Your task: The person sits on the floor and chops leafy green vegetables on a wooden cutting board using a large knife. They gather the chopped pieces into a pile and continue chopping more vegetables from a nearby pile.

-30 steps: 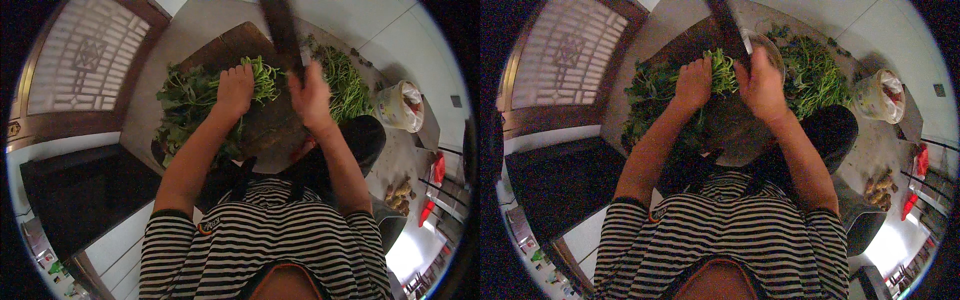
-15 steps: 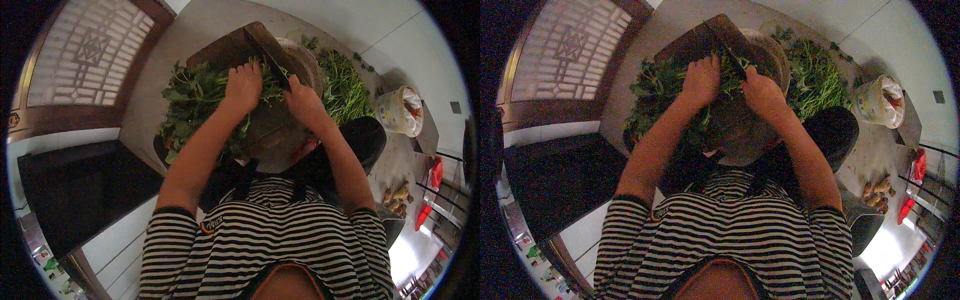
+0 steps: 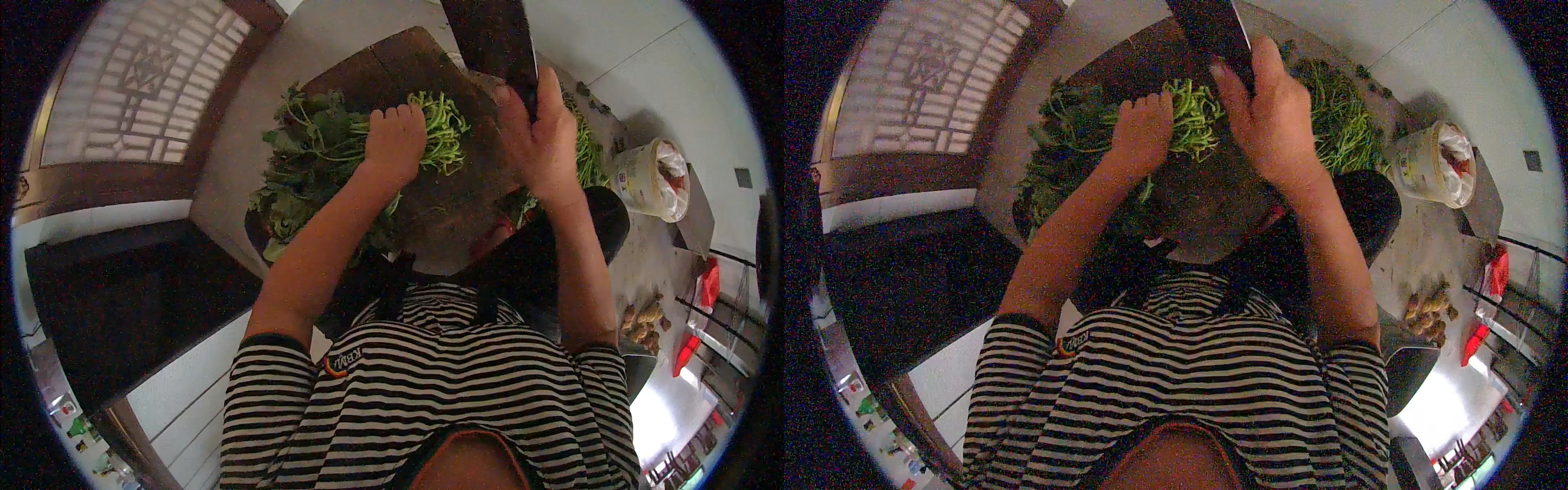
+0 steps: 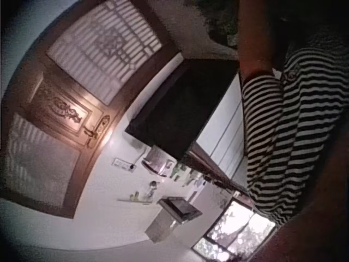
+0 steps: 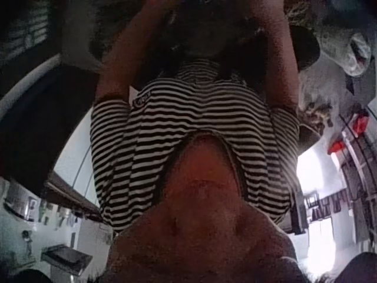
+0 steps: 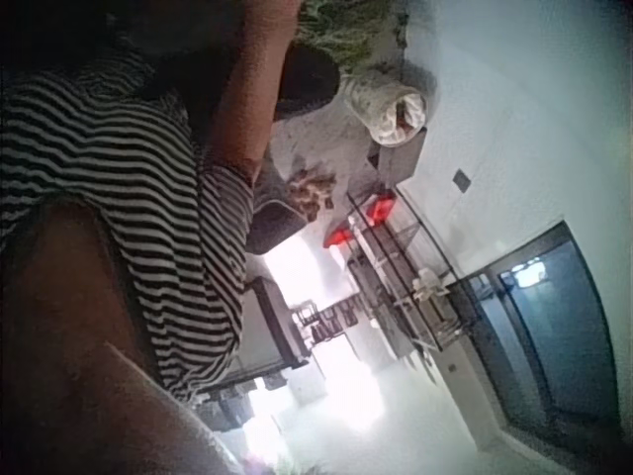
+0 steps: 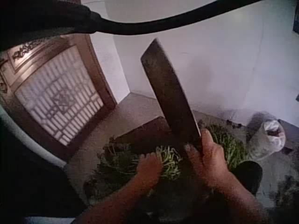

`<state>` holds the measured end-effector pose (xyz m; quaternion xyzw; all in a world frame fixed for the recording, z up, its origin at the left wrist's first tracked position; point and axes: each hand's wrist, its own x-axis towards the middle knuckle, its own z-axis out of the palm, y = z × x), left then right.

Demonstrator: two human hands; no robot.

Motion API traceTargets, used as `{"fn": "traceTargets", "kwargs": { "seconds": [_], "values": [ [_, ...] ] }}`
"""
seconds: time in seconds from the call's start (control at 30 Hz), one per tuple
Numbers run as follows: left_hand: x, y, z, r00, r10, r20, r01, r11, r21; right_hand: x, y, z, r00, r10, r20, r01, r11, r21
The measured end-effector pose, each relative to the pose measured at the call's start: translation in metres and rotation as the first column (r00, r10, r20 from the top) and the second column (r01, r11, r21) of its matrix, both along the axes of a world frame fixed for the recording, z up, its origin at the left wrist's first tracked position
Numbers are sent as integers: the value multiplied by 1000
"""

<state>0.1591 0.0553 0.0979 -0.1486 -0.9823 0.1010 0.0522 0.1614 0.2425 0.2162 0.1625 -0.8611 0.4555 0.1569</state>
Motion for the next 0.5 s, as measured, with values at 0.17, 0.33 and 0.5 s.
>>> {"fn": "traceTargets", "kwargs": {
  "seconds": [0.17,0.33,0.5],
  "values": [
    [-6,6,-6,1000,10,22,-11,998,59,-11,7,-99,941,114,317,-213,930,298],
    [4,5,-7,1000,-12,-15,12,1000,-14,2,2,-41,999,38,-8,-37,995,97],
    [-11,12,-6,997,45,58,-50,996,75,-14,5,-102,989,70,132,-93,980,175]
  ]
}}
